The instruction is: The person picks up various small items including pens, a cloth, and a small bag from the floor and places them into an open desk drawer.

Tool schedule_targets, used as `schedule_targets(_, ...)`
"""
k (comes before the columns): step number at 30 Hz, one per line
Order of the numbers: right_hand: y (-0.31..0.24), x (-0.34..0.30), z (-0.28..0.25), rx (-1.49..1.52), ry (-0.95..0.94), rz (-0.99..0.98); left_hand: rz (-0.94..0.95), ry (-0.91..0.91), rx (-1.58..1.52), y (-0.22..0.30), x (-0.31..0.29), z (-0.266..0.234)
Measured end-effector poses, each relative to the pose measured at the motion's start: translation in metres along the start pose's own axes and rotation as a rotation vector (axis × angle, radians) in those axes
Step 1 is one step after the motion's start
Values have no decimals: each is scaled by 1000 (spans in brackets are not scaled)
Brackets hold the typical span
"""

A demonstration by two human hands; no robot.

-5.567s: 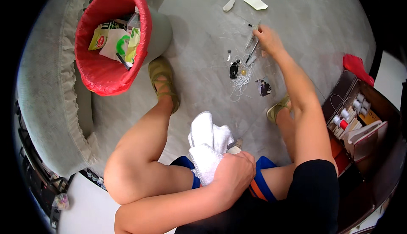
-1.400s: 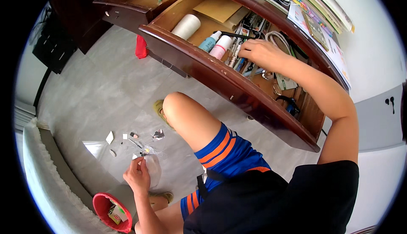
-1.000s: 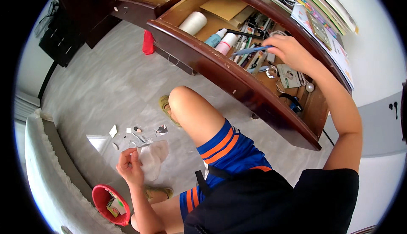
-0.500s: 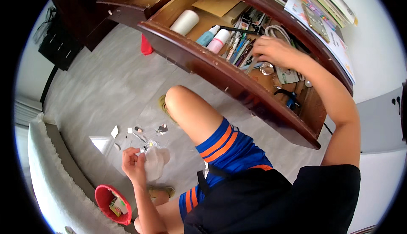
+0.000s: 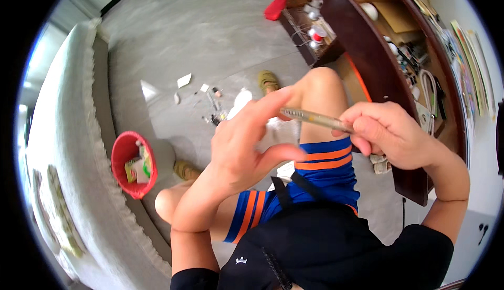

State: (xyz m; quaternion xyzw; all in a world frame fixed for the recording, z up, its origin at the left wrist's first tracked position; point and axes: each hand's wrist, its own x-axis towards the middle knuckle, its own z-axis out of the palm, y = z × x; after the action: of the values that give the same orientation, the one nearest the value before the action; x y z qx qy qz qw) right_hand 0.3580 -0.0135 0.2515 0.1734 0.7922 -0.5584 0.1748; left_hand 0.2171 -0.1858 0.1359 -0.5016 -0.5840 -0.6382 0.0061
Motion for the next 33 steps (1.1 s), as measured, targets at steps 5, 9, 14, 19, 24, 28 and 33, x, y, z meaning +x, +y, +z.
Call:
schedule_targets(5, -17, 33, 4, -310, -108, -113, 167, -13, 286, 2, 5, -23)
schedule_targets(9, -16, 43, 21, -1009, 219, -635, 67, 52, 328, 2, 1, -28)
schedule_targets(14, -21, 46, 21, -1357, 503, -1004, -91, 67, 204, 1, -1, -25)
schedule_targets(19, -24, 39, 11, -506, 145, -201, -93, 89, 223, 2, -5, -22)
schedule_targets(24, -9, 39, 8, -830, 416, -778, -193, -30, 133, -3, -6, -15)
schedule_targets(28, -16, 38, 9, -444, 254, -378, -189, 35, 154, -4, -8, -14)
schedule_targets(33, -1, 43, 4, -435, 258, -476, -283, -26, 31, -7, -8, -16)
